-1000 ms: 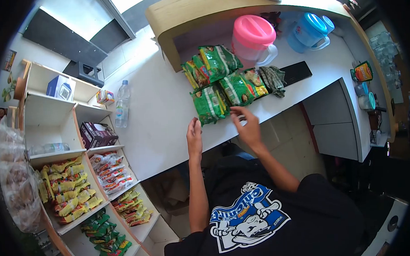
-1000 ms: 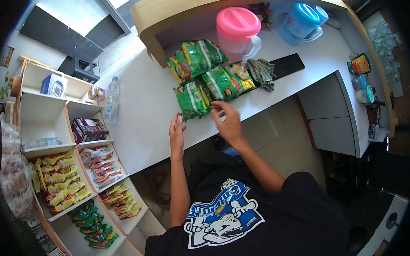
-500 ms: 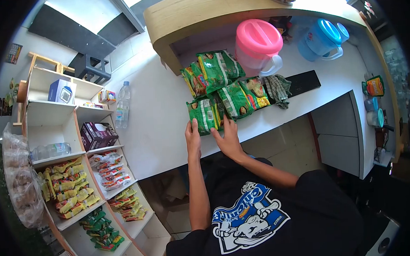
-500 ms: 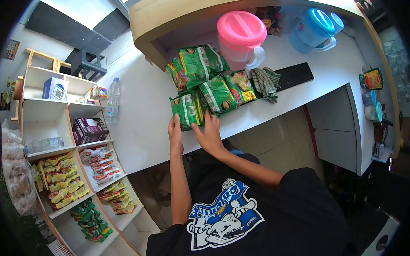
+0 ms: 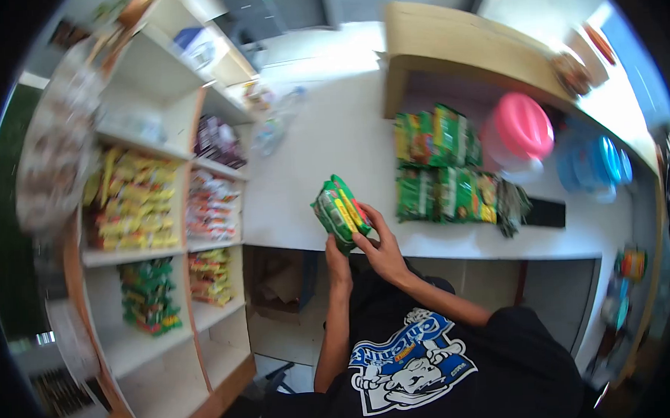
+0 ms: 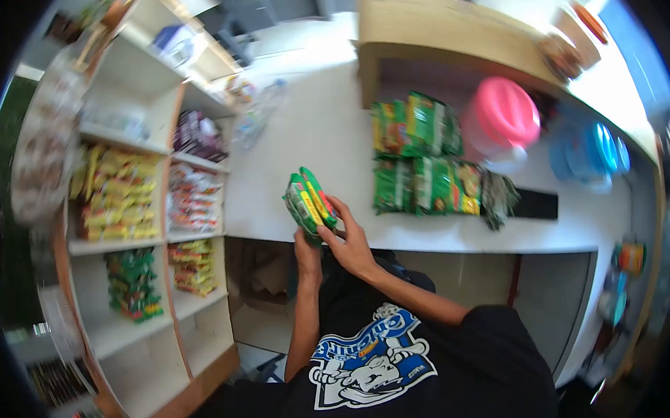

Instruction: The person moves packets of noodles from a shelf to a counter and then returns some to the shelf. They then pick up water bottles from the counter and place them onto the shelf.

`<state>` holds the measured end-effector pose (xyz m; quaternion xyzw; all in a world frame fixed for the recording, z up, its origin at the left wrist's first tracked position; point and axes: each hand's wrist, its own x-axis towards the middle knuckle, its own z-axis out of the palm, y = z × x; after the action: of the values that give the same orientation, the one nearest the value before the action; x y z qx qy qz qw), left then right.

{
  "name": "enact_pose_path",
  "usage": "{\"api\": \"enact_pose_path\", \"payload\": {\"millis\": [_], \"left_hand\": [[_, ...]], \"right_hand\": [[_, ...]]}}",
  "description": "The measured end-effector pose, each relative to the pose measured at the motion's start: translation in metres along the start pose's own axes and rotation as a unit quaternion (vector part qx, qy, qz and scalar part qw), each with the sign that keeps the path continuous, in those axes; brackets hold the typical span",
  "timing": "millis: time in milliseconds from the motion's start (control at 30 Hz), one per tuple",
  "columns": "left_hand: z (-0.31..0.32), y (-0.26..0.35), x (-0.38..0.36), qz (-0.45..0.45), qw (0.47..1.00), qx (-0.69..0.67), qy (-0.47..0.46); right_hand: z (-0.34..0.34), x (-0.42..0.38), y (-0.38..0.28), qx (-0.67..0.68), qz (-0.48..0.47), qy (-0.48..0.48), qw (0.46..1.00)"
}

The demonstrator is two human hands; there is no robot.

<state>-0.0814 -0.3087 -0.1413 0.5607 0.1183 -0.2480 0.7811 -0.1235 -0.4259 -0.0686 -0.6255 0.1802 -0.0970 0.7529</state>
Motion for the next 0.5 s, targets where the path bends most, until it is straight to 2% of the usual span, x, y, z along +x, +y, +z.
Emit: {"api": "enact_pose_path", "payload": {"millis": [33,100,133,167,233,433,500], "left_hand": [[-0.012,0.005,-0.003,0.019,0.999,0.039,-0.016],[-0.013,0.017,-0.021,0.144,0.982,0.060,0.105],[-0.016,0.031,-0.032,0.156,0.964,0.158,0.145],[-0.019,0.039,-0.037,0.253,0.922,0.215,0.198],[-0.030,0.059,-0.051,0.318,0.868,0.269,0.270],[-0.068,0.117,-0.084,0.400,0.759,0.313,0.408],[-0.083,0.138,-0.096,0.419,0.724,0.347,0.423]], "right_hand": [[0.010,0.001,-0.002,-0.010,0.002,-0.032,0.999],[0.031,0.004,-0.001,-0.006,-0.018,-0.083,0.996],[0.042,0.006,0.000,-0.008,-0.023,-0.108,0.994],[0.054,0.006,0.000,-0.010,-0.028,-0.130,0.991],[0.082,0.006,-0.012,-0.005,-0.028,-0.188,0.982],[0.160,0.001,-0.051,-0.001,-0.031,-0.325,0.945],[0.184,0.002,-0.053,-0.013,-0.087,-0.362,0.928]]}}
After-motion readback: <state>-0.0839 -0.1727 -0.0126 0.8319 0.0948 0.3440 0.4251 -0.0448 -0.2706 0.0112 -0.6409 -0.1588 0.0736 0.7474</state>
